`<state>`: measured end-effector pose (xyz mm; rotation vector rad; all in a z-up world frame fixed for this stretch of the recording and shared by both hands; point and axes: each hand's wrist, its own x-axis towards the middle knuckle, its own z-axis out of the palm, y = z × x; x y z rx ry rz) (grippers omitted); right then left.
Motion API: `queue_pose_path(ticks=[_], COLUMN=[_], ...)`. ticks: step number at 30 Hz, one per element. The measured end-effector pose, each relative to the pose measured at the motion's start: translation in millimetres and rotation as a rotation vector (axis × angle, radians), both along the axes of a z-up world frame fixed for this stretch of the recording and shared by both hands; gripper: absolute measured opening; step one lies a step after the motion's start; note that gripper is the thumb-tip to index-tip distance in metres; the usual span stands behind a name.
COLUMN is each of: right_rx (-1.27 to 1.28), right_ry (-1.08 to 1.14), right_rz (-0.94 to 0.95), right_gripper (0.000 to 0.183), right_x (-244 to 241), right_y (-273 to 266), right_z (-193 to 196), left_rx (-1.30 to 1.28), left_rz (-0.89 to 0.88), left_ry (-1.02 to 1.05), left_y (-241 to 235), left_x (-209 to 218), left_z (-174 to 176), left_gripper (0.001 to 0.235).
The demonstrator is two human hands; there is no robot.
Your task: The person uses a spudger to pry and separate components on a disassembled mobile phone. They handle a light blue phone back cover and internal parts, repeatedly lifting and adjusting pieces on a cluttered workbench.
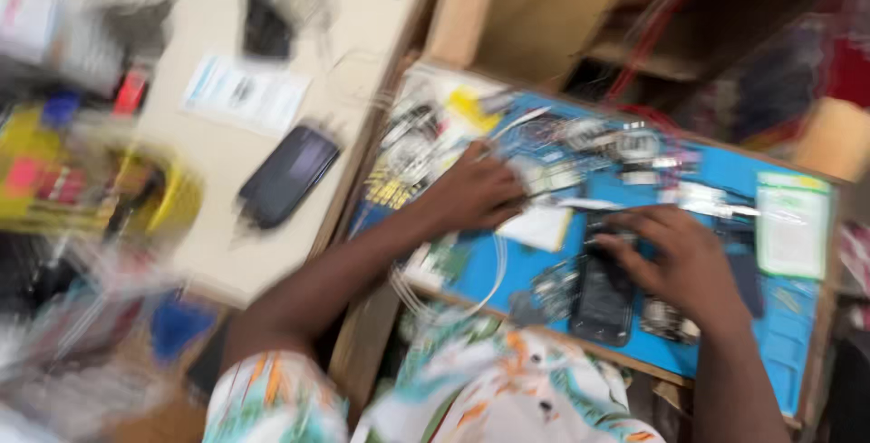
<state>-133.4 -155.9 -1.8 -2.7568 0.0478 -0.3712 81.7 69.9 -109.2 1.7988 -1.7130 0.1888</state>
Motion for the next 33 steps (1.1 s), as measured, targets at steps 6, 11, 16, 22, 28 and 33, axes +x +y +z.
queue_pose_path(ticks=[6, 11, 16, 22, 28, 33], right_rx=[-0.021, -0.054, -0.049, 0.006, 0.007, 0.1], right_ry=[0.072, 0.069, 0.033, 0.023, -0.052, -0.146], right_rz=[0.082, 0.013, 0.014, -0.023, 0.003, 0.044], right_gripper=[0.026, 0.022, 0.019, 0.021, 0.019, 0.02], right_x=[-8, -19, -30, -36, -48, -29], right_y=[15, -6, -13, -11, -12, -34], right_z=[1, -2, -5, -1, 12, 30], left_rx=[-0.079, -0.142, -0.141, 0.06, 0.316, 0.309], left_rz=[0.065, 0.258, 0.48, 0.408, 0.348, 0.214], left_ry=[0.035, 0.162, 0.426, 0.032, 0.011, 0.175], left_y=[9, 42, 80, 70, 45, 37], left_x=[7, 44, 75, 51, 28, 52], left_z=[27, 65, 88, 97, 80, 133], left_gripper=[0.023, 0.022, 0.018, 0.067, 0.061, 0.06])
